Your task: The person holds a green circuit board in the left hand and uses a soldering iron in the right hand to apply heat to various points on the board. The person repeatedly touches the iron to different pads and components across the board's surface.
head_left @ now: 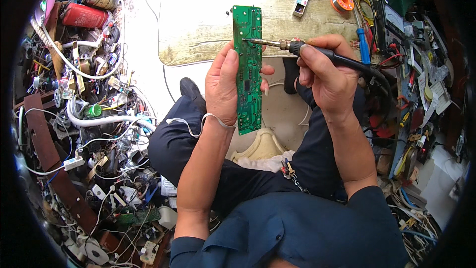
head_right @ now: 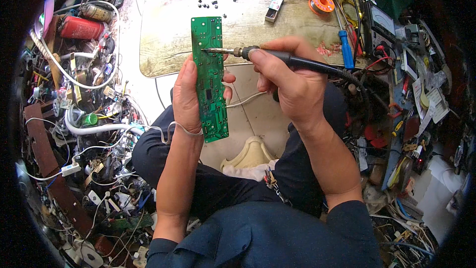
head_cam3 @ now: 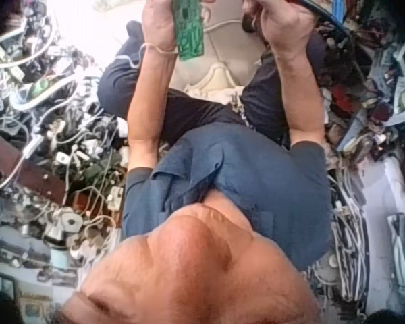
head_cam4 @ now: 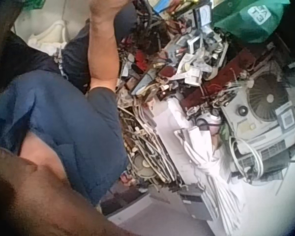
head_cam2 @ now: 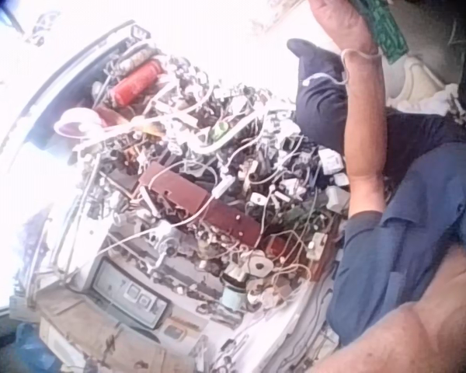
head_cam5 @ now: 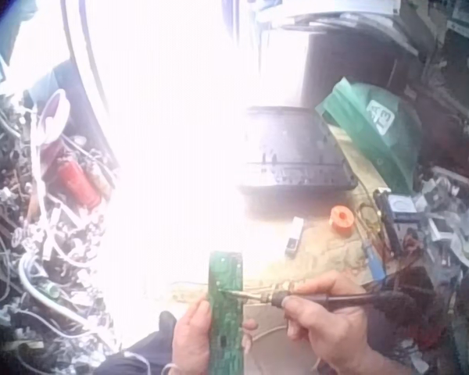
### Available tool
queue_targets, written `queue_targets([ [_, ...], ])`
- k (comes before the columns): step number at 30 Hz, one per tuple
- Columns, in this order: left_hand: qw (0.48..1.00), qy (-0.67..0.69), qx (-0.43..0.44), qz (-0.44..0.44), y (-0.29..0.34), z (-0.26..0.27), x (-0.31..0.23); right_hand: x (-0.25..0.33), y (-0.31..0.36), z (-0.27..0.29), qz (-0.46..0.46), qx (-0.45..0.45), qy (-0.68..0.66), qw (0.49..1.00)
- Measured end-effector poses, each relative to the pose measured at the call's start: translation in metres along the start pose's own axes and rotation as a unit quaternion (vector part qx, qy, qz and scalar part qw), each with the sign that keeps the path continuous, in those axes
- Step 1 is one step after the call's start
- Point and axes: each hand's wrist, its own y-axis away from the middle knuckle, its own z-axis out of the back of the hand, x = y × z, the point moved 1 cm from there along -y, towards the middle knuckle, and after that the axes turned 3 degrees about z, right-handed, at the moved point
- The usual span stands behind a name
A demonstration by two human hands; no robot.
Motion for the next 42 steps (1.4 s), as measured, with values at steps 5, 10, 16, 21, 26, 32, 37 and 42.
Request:
queue_targets([
  [5, 1.000, 0.001, 0.004, 0.002, -0.0003, 0.0015, 0.0003, 0.0005, 0.0005, -0.0003, 0.005, 0.002, -0.005, 1.000],
  [10, 0.999, 0.026, 0.027, -0.016, -0.0016, 0.0000, 0.0000, 0.0003, -0.0005, -0.0007, -0.002, -0.001, -0.026, 1.000],
  [16, 1.000, -0.024, 0.014, -0.002, -0.0010, 0.0006, 0.0008, -0.0004, -0.0019, -0.0015, -0.023, -0.015, -0.050, 0.998],
  [21, 0.999, -0.044, 0.017, -0.004, -0.0010, -0.0024, -0.0008, -0.0014, -0.0041, 0.0007, -0.035, -0.017, -0.089, 0.995],
  [26, 0.998, -0.054, 0.015, -0.009, -0.0013, -0.0026, 0.0003, -0.0019, -0.0044, 0.0014, -0.028, -0.012, -0.086, 0.996],
  [32, 0.996, -0.082, -0.004, -0.015, 0.0002, -0.0035, 0.0003, 0.0019, -0.0035, 0.0003, -0.054, -0.019, -0.063, 0.996],
  [37, 0.996, -0.089, -0.021, -0.020, 0.0007, -0.0056, -0.0006, 0.0002, -0.0045, 0.0014, -0.051, -0.023, -0.082, 0.995],
  [42, 0.995, -0.087, -0.023, -0.030, 0.0009, -0.0051, -0.0003, -0.0015, -0.0060, 0.0030, -0.055, -0.019, -0.102, 0.993],
])
